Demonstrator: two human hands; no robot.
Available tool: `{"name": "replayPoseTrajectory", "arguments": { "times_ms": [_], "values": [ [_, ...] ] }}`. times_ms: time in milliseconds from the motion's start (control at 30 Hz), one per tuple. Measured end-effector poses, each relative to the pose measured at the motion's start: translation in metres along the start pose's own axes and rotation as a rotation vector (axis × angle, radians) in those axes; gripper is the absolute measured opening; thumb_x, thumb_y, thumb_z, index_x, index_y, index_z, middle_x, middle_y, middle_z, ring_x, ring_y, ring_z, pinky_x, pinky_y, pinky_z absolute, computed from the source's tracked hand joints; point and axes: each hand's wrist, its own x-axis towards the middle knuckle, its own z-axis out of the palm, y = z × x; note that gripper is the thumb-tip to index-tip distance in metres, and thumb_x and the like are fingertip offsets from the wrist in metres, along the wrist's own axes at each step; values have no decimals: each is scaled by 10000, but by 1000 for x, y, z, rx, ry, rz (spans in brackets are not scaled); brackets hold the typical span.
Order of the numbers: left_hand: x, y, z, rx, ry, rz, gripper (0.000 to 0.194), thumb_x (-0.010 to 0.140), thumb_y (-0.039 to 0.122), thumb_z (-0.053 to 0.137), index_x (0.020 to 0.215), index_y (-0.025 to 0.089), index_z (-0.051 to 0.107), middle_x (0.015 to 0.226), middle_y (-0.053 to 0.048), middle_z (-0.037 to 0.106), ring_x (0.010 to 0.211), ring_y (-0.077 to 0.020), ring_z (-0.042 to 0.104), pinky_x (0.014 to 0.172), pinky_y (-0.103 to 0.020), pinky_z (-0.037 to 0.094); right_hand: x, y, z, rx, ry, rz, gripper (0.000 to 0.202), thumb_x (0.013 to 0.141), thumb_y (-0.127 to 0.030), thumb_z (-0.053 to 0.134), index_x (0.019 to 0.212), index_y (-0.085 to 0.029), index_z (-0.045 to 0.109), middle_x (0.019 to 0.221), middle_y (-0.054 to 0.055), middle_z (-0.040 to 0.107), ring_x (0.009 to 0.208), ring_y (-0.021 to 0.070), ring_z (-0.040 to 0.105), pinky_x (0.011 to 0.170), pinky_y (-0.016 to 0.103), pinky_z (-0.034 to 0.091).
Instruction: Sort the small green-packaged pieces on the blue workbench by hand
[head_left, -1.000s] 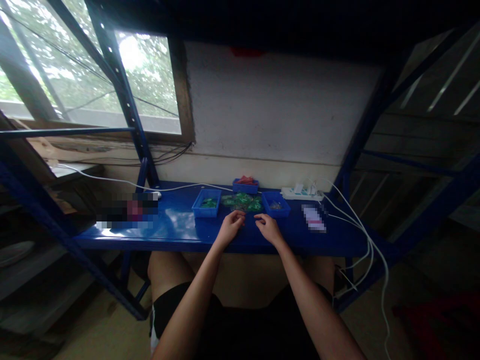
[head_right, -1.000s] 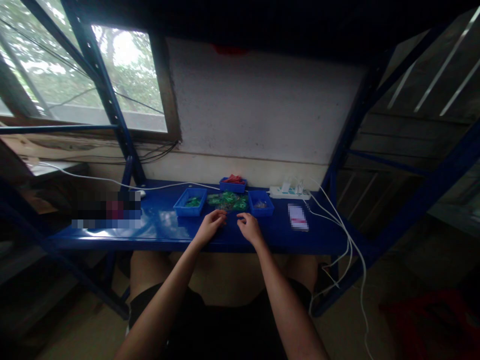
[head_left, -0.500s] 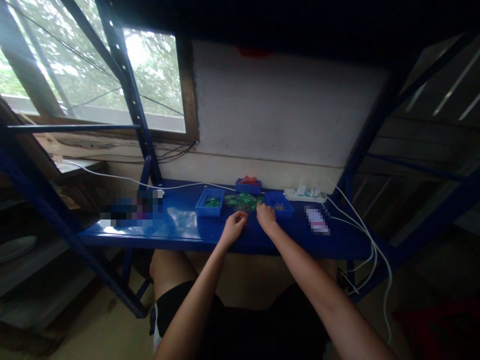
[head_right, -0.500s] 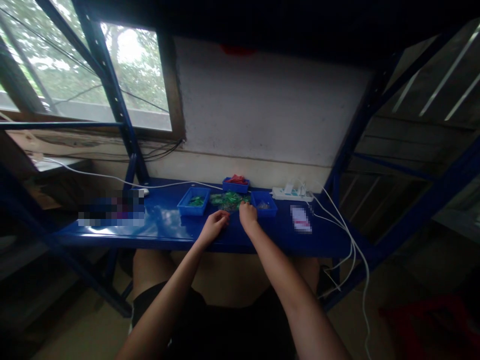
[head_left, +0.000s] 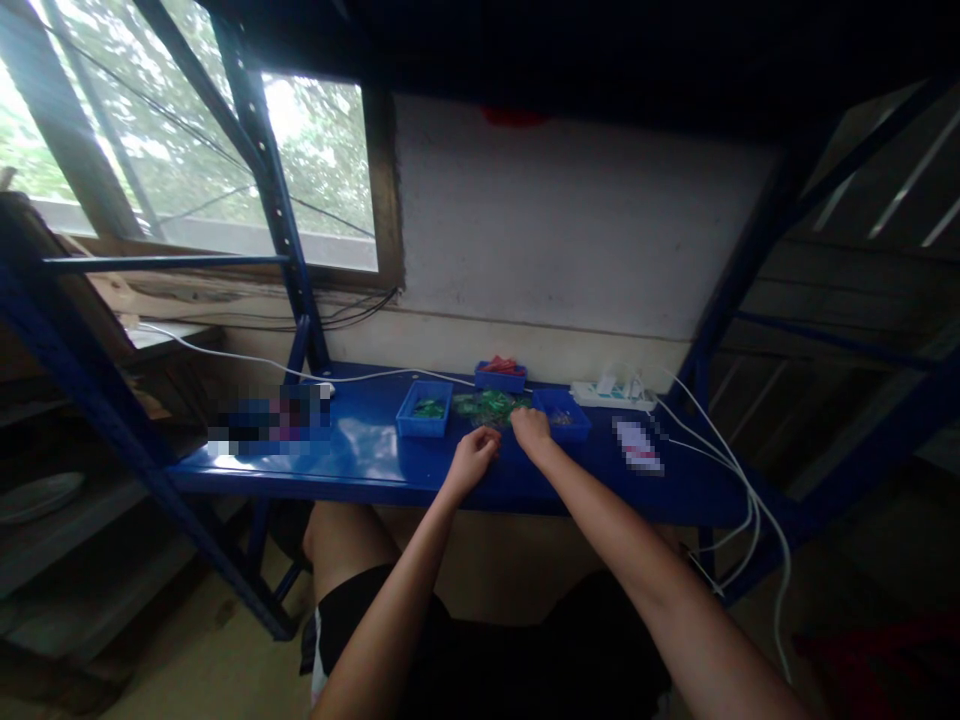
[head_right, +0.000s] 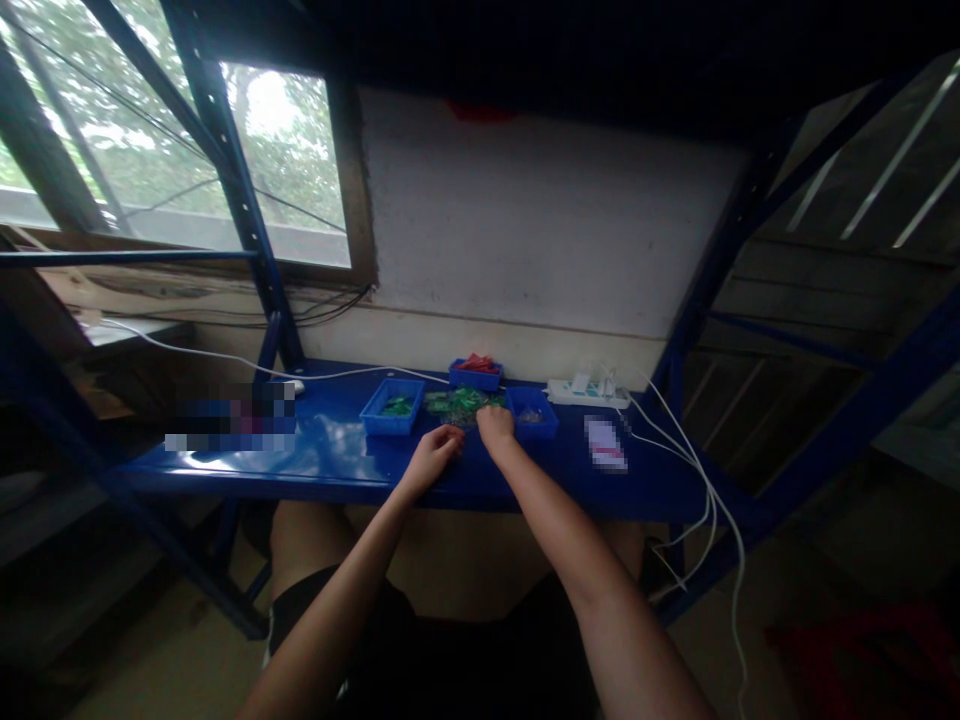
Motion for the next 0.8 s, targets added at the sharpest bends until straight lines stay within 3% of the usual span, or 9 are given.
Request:
{"name": "replayPoseTrajectory", "arguments": {
  "times_ms": [167, 267, 400, 533, 700, 800],
  "values": [
    [0, 0, -1, -16, -5, -5, 145, 734, 199, 515, 806, 136, 624, 659, -4, 619, 566, -121, 565, 529, -211, 413, -1, 1, -11, 23, 30, -12, 250, 864, -66, 457, 1011, -65, 659, 937, 244, 695, 928, 287, 678, 772, 349, 514],
    [2, -1, 0, -49, 51, -19, 198, 725, 184, 520, 889, 133, 619, 710, -12, 624, 583, -123, 572, 522, -211, 423, -9, 4, -20, 107, 91, -16, 294, 881, -73, 405, 1042, -118, 647, 998, 193, 698, 936, 273, 675, 784, 356, 508],
    [5, -2, 1, -83, 134, -57, 352, 721, 208, 586, 1064, 128, 582, 914, -71, 648, 606, -111, 570, 516, -209, 444, -29, 10, -14, 606, 139, 8, 235, 837, -162, 499, 1018, -174, 647, 942, 88, 723, 700, 175, 690, 644, 261, 523],
    [3, -2, 1, -54, 54, -33, 359, 728, 283, 627, 1045, 120, 595, 811, -45, 650, 567, -101, 528, 506, -200, 415, -48, 15, 6, 1131, 139, 112, 214, 778, -280, 541, 923, -155, 637, 821, 46, 703, 427, 96, 568, 384, 195, 422],
    [-1, 2, 0, 1, -76, -4, 301, 724, 409, 622, 808, 121, 607, 572, 23, 553, 504, -95, 456, 485, -203, 327, -61, 22, 21, 1400, 63, 218, 255, 712, -351, 580, 867, -151, 610, 681, 1, 639, 420, 83, 516, 311, 150, 308],
    [-3, 4, 1, 15, -98, -13, 326, 699, 445, 637, 784, 133, 598, 555, 32, 528, 495, -97, 437, 481, -208, 309, -65, 25, 25, 1430, 10, 158, 232, 703, -347, 598, 836, -157, 614, 660, -13, 618, 464, 82, 527, 351, 147, 320]
  ]
}}
